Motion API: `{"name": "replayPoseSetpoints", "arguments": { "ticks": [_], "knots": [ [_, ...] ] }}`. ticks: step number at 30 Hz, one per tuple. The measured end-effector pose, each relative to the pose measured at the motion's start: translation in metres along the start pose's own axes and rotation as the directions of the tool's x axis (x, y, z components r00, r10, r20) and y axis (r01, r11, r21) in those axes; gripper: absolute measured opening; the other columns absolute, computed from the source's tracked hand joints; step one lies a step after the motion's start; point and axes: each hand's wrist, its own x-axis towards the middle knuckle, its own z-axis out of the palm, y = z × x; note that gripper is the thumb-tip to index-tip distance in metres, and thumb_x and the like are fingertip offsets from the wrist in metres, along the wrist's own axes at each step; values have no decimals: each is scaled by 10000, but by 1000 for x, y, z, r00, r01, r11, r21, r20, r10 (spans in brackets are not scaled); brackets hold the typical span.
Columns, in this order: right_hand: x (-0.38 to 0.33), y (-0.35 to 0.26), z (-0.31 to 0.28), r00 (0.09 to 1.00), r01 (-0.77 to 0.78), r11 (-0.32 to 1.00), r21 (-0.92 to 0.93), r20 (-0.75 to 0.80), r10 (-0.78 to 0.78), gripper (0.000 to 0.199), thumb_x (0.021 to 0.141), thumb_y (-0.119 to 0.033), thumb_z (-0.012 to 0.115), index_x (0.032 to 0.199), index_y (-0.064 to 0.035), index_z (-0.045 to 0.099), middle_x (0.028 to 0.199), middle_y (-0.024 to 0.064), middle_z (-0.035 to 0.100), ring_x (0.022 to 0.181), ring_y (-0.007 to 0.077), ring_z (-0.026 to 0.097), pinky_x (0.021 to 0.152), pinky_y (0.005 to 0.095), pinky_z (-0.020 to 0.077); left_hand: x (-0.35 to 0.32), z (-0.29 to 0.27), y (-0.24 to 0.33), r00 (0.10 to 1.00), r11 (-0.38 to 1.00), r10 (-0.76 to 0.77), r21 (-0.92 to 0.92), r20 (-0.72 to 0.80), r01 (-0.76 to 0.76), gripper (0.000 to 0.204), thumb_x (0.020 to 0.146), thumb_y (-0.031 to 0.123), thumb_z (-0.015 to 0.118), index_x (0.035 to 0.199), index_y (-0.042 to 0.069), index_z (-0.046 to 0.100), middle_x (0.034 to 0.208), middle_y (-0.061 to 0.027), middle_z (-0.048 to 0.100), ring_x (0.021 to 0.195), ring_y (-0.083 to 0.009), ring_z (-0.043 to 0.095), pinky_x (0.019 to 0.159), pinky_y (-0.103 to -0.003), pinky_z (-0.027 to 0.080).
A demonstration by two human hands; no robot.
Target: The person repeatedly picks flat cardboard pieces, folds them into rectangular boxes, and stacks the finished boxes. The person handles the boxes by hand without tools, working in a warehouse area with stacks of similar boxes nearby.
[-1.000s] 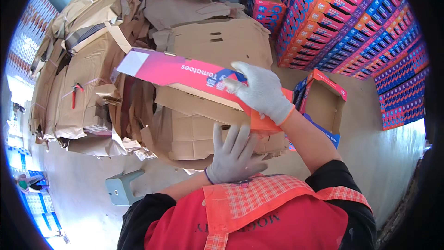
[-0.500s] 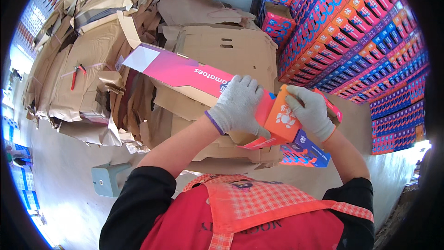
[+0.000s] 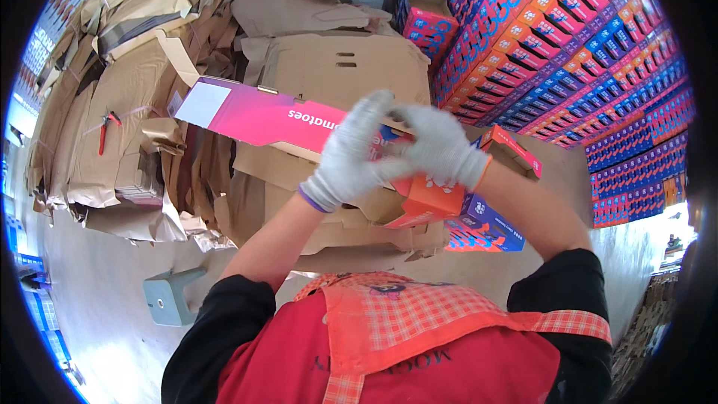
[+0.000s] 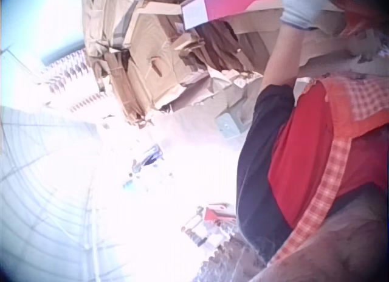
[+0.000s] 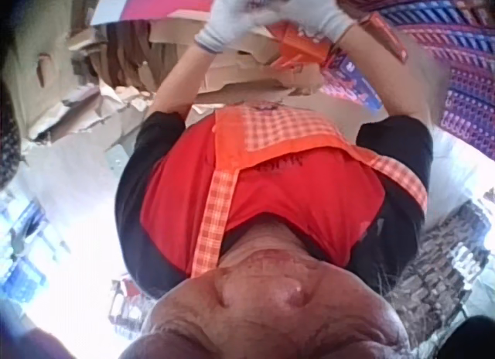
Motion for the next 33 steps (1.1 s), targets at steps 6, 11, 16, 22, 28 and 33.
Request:
{"name": "replayPoseSetpoints", "arguments": {
  "ticks": [6,11,16,22,28,33],
  "knots": [
    [3,0,-4,996,7,984,175,-89,9,719,667,-312,737,1313,-54,557,1300,179,595,1162,308,596,972,390,480,-66,-49,-15,941,878,180,384,288,-285,803,742,347,809,1382,5,465,1319,-178,557,1201,-367,543,1056,-497,397],
    [-20,118,13,936,-218,461,860,50,349,554,760,-155,722,1244,56,555,1057,152,671,702,146,646,621,295,536,-172,-91,31,863,731,-305,680,403,-58,1019,639,459,862,1403,-30,396,1414,-261,438,1283,-425,462,1057,-543,382],
    [-100,123,133,586,-623,-225,749,637,500,206,823,-240,625,955,-82,640,822,107,626,810,229,642,626,388,562,-128,-79,44,955,833,-294,499,32,239,1023,551,431,905,1341,-33,449,1385,-288,422,1281,-471,430,1065,-521,385],
    [-96,126,94,952,-298,949,-97,-100,289,209,922,-120,549,1080,-34,655,945,157,658,877,287,651,822,401,530,-53,24,42,923,876,100,407,370,-258,796,631,402,845,1280,36,563,1331,-226,520,1203,-443,507,1029,-480,441],
    [-88,37,-7,951,152,947,283,-304,-62,185,908,-21,555,1077,-15,631,998,134,641,852,296,617,810,337,494,-41,70,21,964,968,113,192,242,-161,998,598,412,861,1392,-23,442,1393,-252,479,1227,-449,498,1026,-487,439],
    [-65,1,-30,997,-49,983,175,-56,60,233,759,-196,735,844,-46,578,806,121,603,755,341,595,683,424,471,-59,89,13,997,996,-20,86,-68,26,1267,589,493,880,1491,-71,191,1494,-340,269,1337,-489,366,1070,-494,385]
  ]
}}
